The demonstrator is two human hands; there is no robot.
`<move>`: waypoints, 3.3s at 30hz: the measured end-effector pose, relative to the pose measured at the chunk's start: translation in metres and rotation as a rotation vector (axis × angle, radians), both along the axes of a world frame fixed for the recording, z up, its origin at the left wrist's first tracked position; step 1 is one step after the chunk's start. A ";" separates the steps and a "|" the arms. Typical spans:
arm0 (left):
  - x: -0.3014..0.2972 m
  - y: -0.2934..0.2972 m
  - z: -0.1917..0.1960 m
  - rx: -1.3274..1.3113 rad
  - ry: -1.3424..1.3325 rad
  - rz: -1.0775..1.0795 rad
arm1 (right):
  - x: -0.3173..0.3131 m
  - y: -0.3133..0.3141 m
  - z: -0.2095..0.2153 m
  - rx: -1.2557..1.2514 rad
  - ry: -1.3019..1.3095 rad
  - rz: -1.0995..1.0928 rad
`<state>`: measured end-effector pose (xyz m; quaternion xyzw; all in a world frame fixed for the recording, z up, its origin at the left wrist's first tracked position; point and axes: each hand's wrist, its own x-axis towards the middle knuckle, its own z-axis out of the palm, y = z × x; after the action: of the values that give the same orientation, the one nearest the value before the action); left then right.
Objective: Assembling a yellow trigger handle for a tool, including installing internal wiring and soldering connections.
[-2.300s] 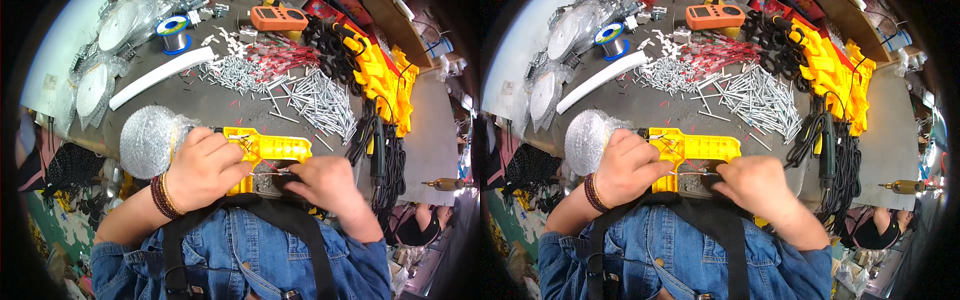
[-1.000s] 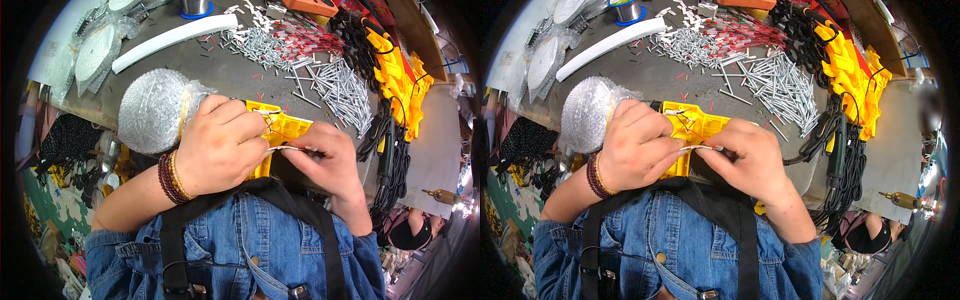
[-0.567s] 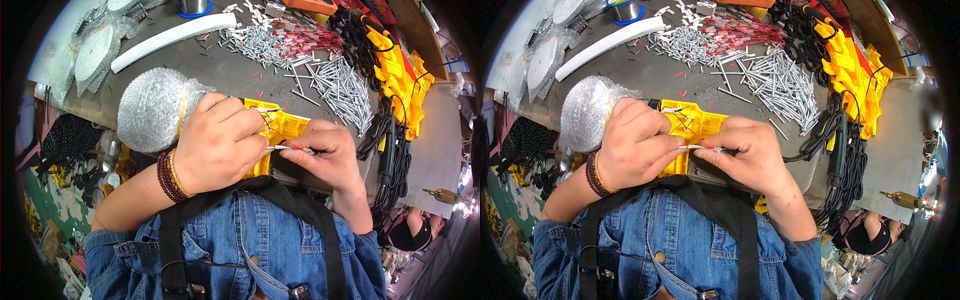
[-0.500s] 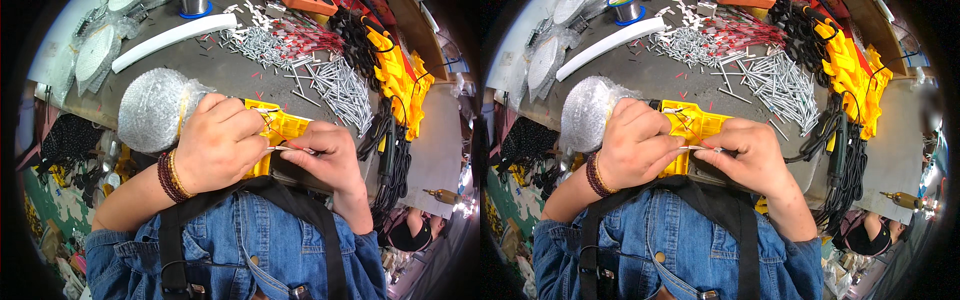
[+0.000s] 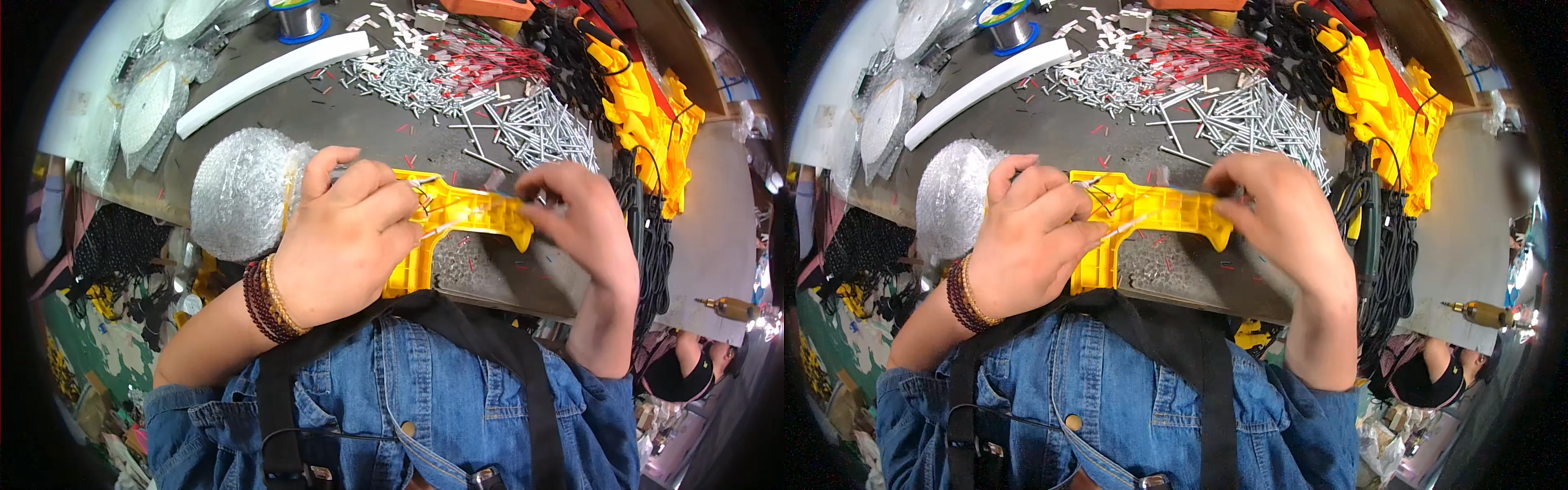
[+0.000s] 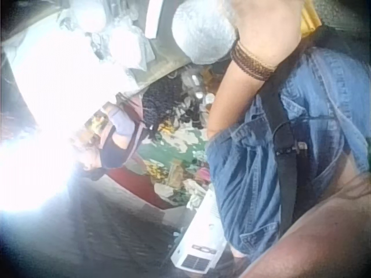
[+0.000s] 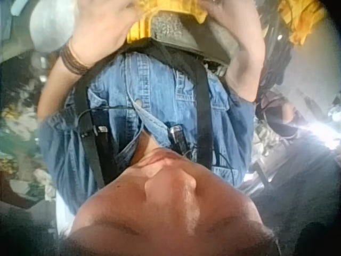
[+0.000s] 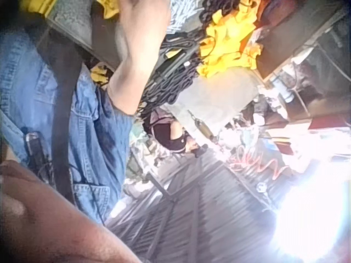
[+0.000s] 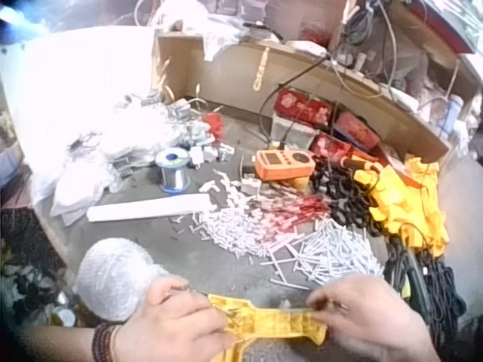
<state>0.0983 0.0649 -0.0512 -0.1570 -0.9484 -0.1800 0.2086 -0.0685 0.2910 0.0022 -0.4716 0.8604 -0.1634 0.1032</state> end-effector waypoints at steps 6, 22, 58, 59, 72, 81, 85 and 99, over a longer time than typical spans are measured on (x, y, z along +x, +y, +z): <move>-0.012 0.002 0.001 0.136 -0.039 0.035 | -0.023 0.010 -0.020 -0.147 -0.158 -0.081; 0.005 -0.023 0.017 0.195 -0.145 0.099 | 0.067 -0.048 -0.044 -0.404 0.337 0.355; -0.003 -0.052 0.034 -0.354 -0.321 0.025 | -0.044 -0.048 0.020 -0.486 0.336 0.111; -0.006 -0.054 0.032 -0.303 -0.277 -0.014 | -0.061 -0.067 0.015 -0.392 0.365 0.119; 0.054 -0.047 0.019 0.018 0.214 0.182 | -0.087 -0.159 -0.004 -0.305 0.770 0.240; 0.012 -0.010 0.072 0.016 0.422 -0.069 | 0.042 -0.015 0.078 -0.034 0.078 0.531; 0.022 -0.007 0.079 -0.198 0.281 0.041 | 0.045 -0.022 0.068 -0.002 -0.216 0.564; 0.034 -0.013 0.047 -0.327 -0.129 -0.048 | 0.049 0.020 0.012 -0.030 0.025 0.332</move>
<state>0.1326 0.0522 -0.0041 -0.1997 -0.9724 -0.0381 0.1145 -0.0191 0.3110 0.0144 -0.6109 0.7692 -0.1512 0.1110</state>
